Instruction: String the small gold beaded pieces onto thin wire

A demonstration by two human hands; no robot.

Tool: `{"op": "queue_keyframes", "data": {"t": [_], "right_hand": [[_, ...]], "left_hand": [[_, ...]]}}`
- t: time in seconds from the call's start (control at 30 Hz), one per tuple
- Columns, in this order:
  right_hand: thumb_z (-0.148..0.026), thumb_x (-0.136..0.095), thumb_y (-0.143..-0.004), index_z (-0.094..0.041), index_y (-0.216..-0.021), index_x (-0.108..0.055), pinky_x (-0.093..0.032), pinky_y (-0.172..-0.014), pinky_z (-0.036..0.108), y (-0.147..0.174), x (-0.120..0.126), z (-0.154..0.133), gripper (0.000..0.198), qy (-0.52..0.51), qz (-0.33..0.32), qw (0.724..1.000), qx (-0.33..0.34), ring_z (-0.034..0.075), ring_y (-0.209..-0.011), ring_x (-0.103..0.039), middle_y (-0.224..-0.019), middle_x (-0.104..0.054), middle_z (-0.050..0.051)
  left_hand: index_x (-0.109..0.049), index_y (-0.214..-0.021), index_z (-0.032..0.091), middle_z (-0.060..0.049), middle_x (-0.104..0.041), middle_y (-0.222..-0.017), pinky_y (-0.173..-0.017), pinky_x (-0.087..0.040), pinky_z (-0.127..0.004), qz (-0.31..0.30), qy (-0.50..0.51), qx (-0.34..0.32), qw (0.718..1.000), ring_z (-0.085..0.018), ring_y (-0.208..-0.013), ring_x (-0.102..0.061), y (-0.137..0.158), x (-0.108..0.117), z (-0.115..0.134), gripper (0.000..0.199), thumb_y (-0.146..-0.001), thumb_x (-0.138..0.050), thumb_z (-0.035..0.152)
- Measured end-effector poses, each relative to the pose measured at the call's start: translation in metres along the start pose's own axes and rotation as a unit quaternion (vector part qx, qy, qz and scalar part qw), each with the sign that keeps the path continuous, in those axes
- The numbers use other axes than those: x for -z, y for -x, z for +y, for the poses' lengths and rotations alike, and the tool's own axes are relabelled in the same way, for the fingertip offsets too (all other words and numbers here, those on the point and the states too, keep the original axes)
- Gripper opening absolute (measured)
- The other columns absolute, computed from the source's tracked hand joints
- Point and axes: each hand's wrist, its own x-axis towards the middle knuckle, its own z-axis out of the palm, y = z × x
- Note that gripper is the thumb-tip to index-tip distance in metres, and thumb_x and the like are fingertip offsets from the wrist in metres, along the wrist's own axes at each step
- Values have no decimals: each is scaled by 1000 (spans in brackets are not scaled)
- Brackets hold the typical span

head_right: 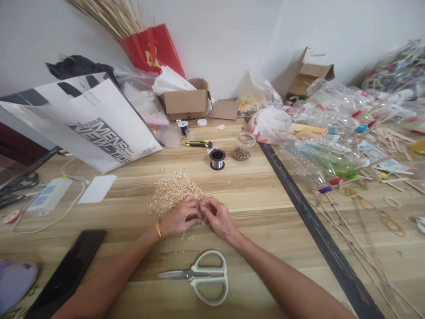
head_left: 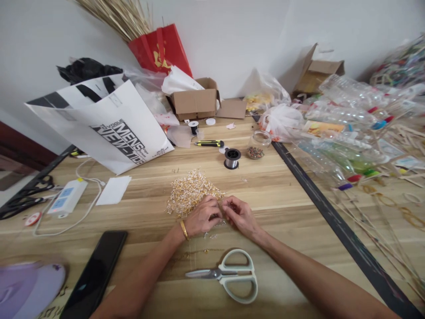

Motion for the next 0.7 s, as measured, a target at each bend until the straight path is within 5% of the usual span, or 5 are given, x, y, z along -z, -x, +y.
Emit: {"op": "queue_keyframes", "data": {"t": [0.47,0.7], "right_hand": [[-40,-56,-82,-18,-77,-52,-30,-38,19,1,-2,-2,23,12,-4,1000,-5,7,-42,-38,-53,-46,-5],[-38,-55,-83,-17,-78,-53,-31,-39,19,0,-1,1,22,11,-6,1000,0,8,-43,-38,-54,-44,-5]], "left_hand": [[-65,-78,17,-5,-57,-83,-88,-40,-34,17,16,8,1000,-21,-96,-45,1,-2,-3,7,-80,-58,17],[-66,-81,16,-6,-59,-83,-83,-42,-33,79,17,20,997,-19,-91,-48,1,5,-5,13,-81,-53,11]]}}
